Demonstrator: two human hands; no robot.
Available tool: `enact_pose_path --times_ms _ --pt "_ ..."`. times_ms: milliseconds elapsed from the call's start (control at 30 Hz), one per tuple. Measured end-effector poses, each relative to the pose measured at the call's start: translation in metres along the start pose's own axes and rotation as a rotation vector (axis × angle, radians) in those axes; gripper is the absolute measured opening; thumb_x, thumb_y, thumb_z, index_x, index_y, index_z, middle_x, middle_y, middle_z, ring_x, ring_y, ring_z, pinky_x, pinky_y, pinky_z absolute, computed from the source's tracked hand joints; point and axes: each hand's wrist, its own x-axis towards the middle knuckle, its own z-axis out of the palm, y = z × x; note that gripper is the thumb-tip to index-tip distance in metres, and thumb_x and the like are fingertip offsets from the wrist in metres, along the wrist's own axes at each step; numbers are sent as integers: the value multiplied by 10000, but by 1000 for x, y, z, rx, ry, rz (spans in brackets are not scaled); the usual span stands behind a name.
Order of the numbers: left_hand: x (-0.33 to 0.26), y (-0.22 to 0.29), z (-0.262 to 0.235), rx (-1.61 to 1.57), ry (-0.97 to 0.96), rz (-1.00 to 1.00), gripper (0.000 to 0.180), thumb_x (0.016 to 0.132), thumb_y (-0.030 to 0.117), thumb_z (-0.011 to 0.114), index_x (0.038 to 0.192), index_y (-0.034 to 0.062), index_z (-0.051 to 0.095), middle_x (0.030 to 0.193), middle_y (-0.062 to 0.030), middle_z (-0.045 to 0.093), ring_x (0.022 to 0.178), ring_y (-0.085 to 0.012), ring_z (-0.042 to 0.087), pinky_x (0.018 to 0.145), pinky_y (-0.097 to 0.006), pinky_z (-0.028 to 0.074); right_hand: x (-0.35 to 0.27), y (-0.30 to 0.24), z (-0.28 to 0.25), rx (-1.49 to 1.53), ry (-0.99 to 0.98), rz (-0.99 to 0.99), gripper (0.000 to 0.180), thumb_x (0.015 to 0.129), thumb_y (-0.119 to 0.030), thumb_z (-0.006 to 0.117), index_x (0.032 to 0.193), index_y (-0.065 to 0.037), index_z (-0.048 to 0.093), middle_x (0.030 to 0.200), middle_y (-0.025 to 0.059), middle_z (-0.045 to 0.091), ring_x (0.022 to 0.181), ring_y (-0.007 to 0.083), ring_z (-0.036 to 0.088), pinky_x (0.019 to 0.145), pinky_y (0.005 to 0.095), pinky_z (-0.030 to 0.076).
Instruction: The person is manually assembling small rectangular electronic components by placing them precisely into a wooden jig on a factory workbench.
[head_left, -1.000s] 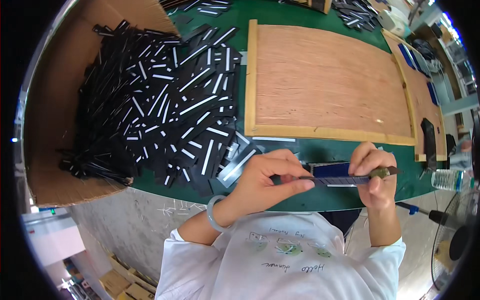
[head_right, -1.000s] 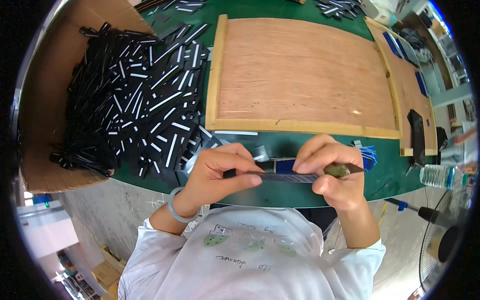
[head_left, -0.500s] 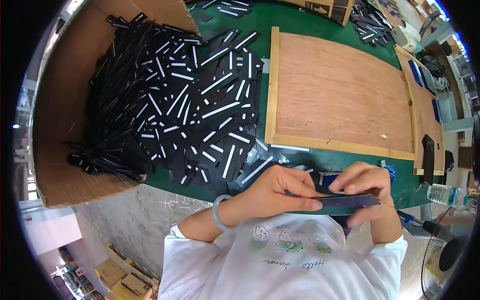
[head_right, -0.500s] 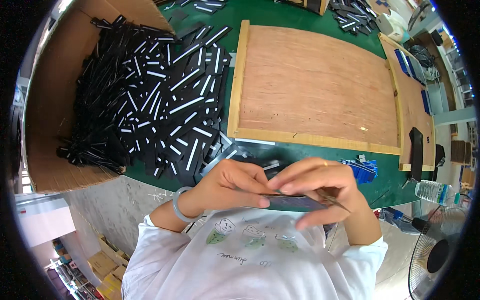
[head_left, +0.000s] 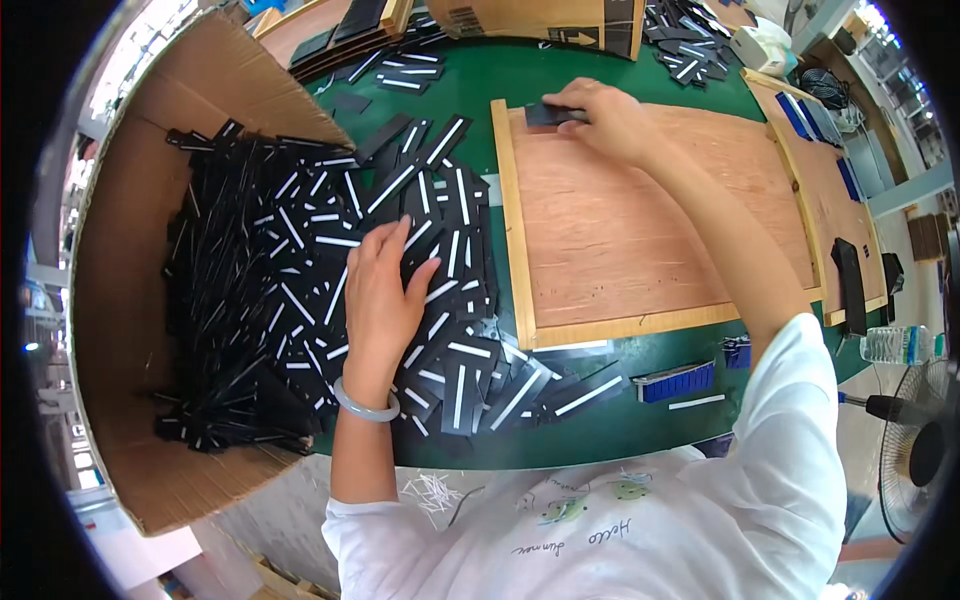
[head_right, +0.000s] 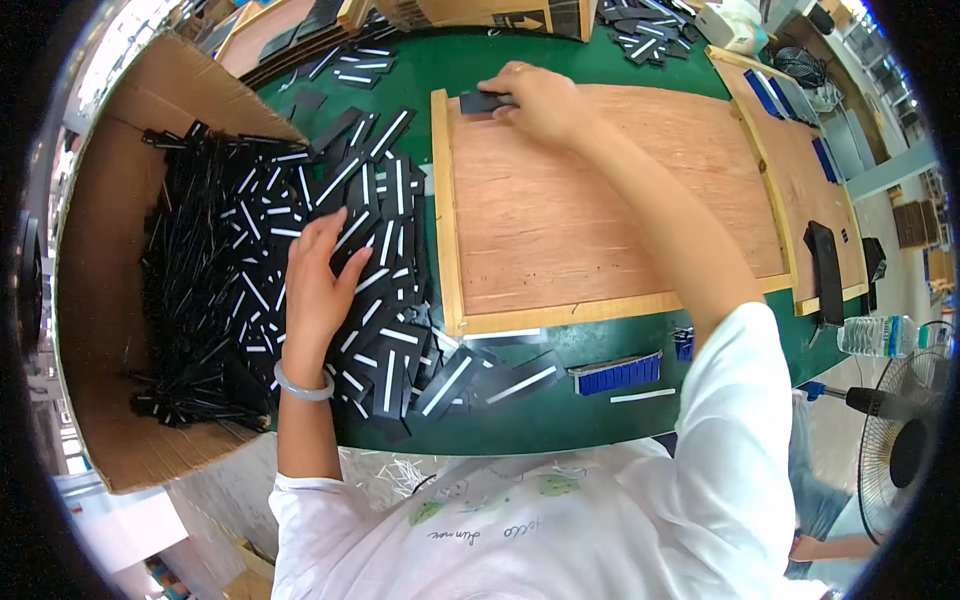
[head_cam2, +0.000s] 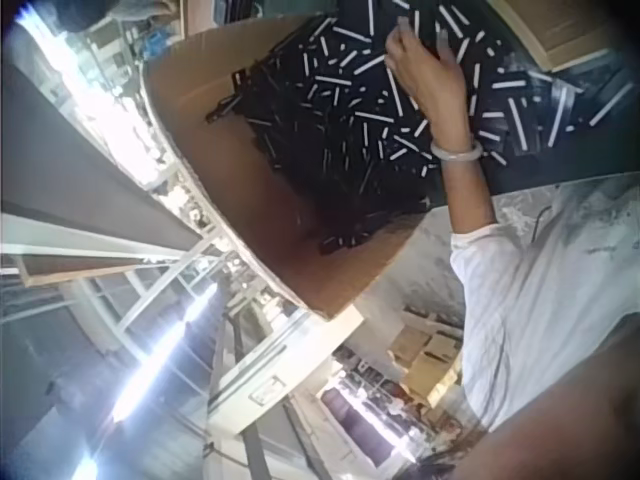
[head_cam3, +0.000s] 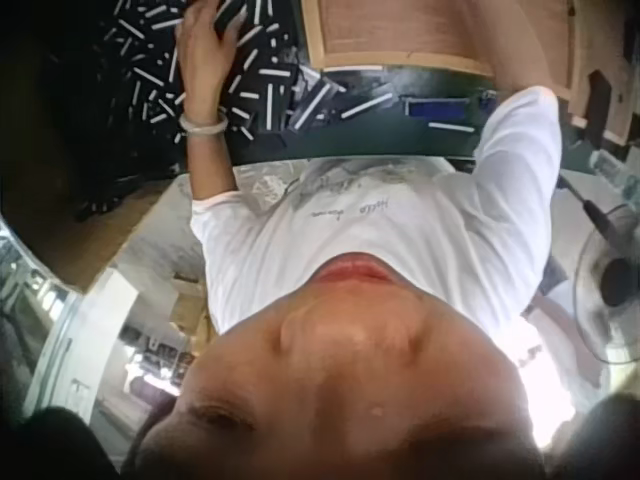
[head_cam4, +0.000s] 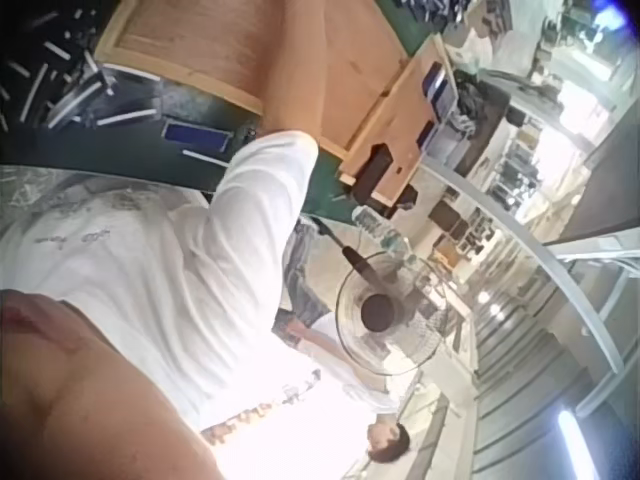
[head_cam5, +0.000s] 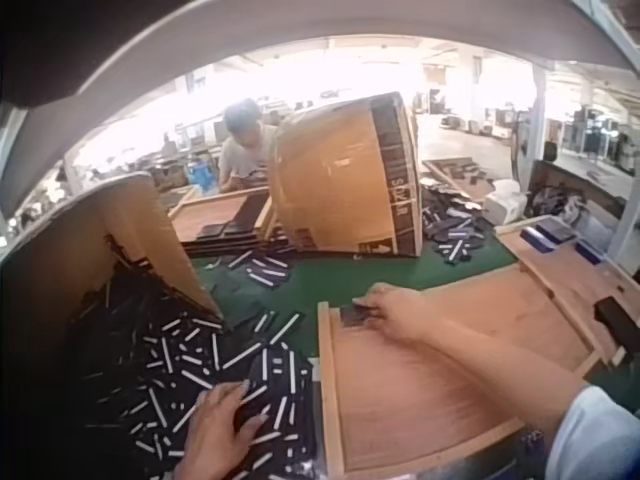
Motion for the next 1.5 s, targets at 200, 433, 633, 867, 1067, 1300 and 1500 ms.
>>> enact_pose_path --times_ms 200,433,633,867,1067,1300,1500 --pt "-2 -16 7 -29 -11 -15 310 764 69 676 1070 28 645 927 -99 566 832 -255 531 761 -326 447 26 9 22 14 -148 54 232 724 -172 723 949 -131 685 997 31 632 965 252 580 800 347 475" --pt "1 -2 -2 -197 18 -185 347 656 -39 719 994 34 683 821 -53 529 610 -123 466 587 -236 420 27 13 24 39 -163 72 205 726 -175 723 925 -135 697 1013 21 635 960 250 583 804 342 474" --pt "-3 -13 -3 -266 164 -137 298 641 5 767 927 24 687 748 -64 558 530 -130 504 516 -256 434 28 15 23 46 -175 70 200 736 -185 714 929 -137 698 1017 23 636 966 250 582 807 345 475" --pt "0 -7 -10 -105 -79 -188 402 656 98 778 1036 20 671 820 -80 569 637 -202 543 603 -306 455 31 13 23 26 -218 78 189 741 -193 709 922 -142 699 1019 27 637 973 253 582 813 351 477" --pt "8 -5 -15 -73 -155 -178 311 628 90 793 899 1 671 803 -110 559 660 -223 565 623 -322 458 25 3 13 70 -92 98 225 742 -283 704 922 -147 701 986 35 644 943 259 592 804 346 474" --pt "1 13 -49 -469 110 -376 133 723 7 740 707 -6 608 616 -10 609 534 -48 554 488 -197 425 -25 -60 -59 688 6 406 290 849 -337 621 867 -54 681 799 8 628 797 118 567 695 281 436" --pt "-54 94 -26 -1537 -4 -510 131 811 -29 619 847 30 508 703 -83 644 486 -99 577 455 -201 479 -103 -160 -80 665 -138 91 105 775 -160 693 798 -80 629 764 52 628 739 175 583 715 305 402"
